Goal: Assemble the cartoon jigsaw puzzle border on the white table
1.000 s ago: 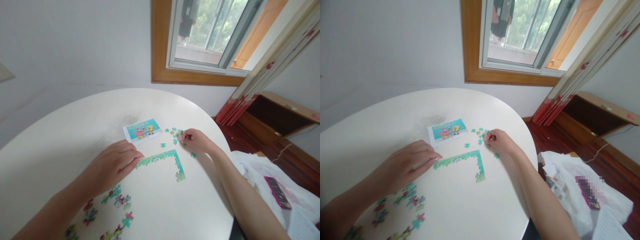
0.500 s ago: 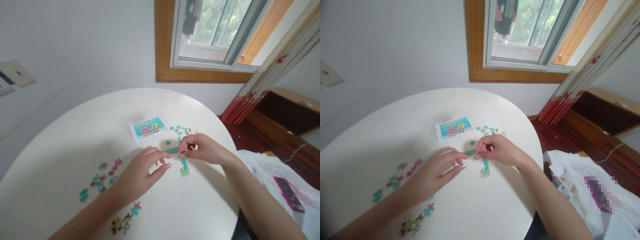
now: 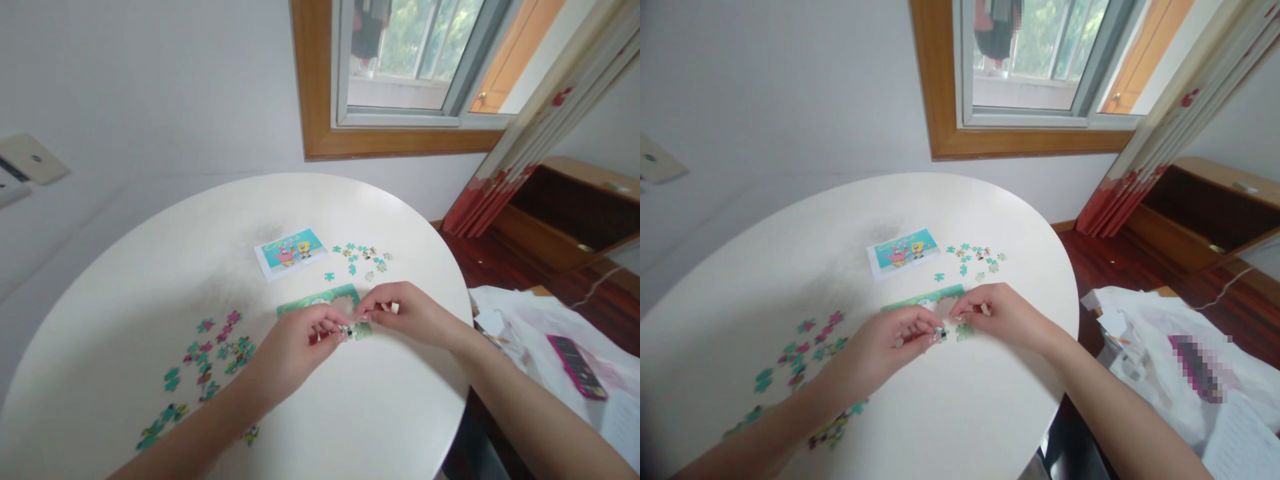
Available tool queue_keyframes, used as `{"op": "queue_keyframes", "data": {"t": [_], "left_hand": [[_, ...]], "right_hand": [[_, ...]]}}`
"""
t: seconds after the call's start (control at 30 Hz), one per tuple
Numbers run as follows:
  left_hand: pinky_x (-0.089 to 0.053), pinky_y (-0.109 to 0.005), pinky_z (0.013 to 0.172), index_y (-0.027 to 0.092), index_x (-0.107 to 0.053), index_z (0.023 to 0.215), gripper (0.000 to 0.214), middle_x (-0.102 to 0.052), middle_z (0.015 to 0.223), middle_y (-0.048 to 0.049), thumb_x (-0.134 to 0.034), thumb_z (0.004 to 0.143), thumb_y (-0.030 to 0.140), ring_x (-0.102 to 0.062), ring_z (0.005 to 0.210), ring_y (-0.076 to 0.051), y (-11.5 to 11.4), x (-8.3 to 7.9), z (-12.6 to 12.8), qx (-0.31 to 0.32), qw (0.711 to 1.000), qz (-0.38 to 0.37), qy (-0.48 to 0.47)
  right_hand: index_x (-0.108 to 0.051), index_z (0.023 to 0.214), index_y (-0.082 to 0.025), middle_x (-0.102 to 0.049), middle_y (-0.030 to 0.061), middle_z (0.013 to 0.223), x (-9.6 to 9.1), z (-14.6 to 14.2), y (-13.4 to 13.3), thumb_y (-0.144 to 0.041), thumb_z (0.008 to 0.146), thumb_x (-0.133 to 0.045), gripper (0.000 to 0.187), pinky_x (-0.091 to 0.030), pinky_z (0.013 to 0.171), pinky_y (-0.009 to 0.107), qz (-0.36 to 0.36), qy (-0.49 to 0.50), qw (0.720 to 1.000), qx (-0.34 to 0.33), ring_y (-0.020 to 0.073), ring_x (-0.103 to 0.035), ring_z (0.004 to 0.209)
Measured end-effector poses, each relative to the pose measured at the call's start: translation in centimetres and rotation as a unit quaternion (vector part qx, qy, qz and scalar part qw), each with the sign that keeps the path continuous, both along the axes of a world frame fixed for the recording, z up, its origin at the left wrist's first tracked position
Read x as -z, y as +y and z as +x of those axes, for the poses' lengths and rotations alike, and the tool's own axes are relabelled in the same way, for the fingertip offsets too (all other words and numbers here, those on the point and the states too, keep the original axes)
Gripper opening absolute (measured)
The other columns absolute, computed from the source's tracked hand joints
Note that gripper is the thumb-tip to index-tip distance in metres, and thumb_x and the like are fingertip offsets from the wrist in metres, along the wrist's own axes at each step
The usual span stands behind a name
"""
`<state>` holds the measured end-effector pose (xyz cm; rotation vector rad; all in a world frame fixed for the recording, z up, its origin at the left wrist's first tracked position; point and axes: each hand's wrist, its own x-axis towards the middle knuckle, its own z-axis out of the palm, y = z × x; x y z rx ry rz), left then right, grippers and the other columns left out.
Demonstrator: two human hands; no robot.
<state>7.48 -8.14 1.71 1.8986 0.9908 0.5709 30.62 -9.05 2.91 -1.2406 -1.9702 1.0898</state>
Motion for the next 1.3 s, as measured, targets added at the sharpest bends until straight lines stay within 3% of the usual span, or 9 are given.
{"op": "queue_keyframes", "data": {"t": [0.17,0.37,0.57,0.8,1.07,1.17,1.3], "left_hand": [[-0.053,-0.03,0.066,0.02,-0.073,0.09,0.015,-0.075,0.079,-0.0019,-0.059,0.084,0.02,-0.068,0.07,-0.018,-0.5,0.9,1.0,-0.022,0.995,0.059,0.072],[-0.052,-0.03,0.073,0.02,-0.074,0.093,0.017,-0.074,0.084,-0.002,-0.06,0.084,0.018,-0.068,0.077,-0.018,-0.4,1.9,1.7,-0.048,0.991,0.054,0.114],[-0.05,-0.032,0.073,0.02,-0.074,0.093,0.016,-0.07,0.078,-0.0022,-0.061,0.084,0.018,-0.064,0.076,-0.02,-0.5,2.2,1.4,-0.045,0.98,0.115,0.153],[-0.052,-0.032,0.075,0.017,-0.072,0.1,0.02,-0.068,0.079,-0.0034,-0.058,0.087,0.017,-0.063,0.079,-0.019,-0.6,2.7,1.1,-0.021,0.976,0.175,0.127],[-0.051,-0.034,0.084,0.019,-0.066,0.111,0.024,-0.065,0.098,-0.005,-0.048,0.096,0.014,-0.061,0.093,-0.019,-1.3,1.8,-0.8,0.04,0.954,0.26,0.142],[-0.053,-0.035,0.078,0.019,-0.064,0.117,0.029,-0.064,0.094,-0.004,-0.048,0.095,0.009,-0.062,0.087,-0.02,-2.2,0.9,-1.1,0.077,0.933,0.281,0.213],[-0.054,-0.036,0.067,0.019,-0.06,0.129,0.04,-0.068,0.089,-0.0032,-0.059,0.09,0.01,-0.066,0.079,-0.022,-3.5,0.4,-0.5,0.113,0.88,0.332,0.321]], "right_hand": [[-0.074,0.098,-0.021,-0.074,0.0045,0.097,1.9,1.5,-1.3,-0.013,0.09,-0.055,0.023,-0.048,0.087,0.032,0.158,-0.054,0.986,0.013,0.017,-0.063,0.095],[-0.075,0.102,-0.022,-0.07,0.0071,0.102,3.9,1.8,-2.2,-0.019,0.092,-0.058,0.02,-0.045,0.085,0.037,0.265,-0.09,0.96,-0.026,0.0192,-0.061,0.095],[-0.074,0.103,-0.024,-0.07,0.0048,0.103,4.3,1.6,-2.3,-0.019,0.093,-0.057,0.021,-0.042,0.085,0.037,0.266,-0.112,0.957,-0.038,0.0177,-0.061,0.094],[-0.074,0.104,-0.024,-0.069,0.004,0.104,4.5,1.6,-2.4,-0.019,0.094,-0.057,0.021,-0.04,0.087,0.037,0.259,-0.115,0.958,-0.041,0.0172,-0.06,0.096],[-0.074,0.102,-0.023,-0.069,0.0053,0.103,4.5,1.5,-2.4,-0.018,0.093,-0.057,0.02,-0.042,0.085,0.037,0.263,-0.112,0.958,-0.036,0.0176,-0.06,0.094],[-0.074,0.101,-0.023,-0.068,0.0053,0.103,4.5,1.5,-2.4,-0.017,0.093,-0.057,0.02,-0.042,0.086,0.037,0.262,-0.112,0.958,-0.034,0.0176,-0.06,0.094],[-0.073,0.099,-0.024,-0.068,0.0054,0.104,4.5,1.5,-2.6,-0.017,0.093,-0.057,0.019,-0.042,0.087,0.037,0.252,-0.115,0.96,-0.034,0.0175,-0.06,0.096]]}}
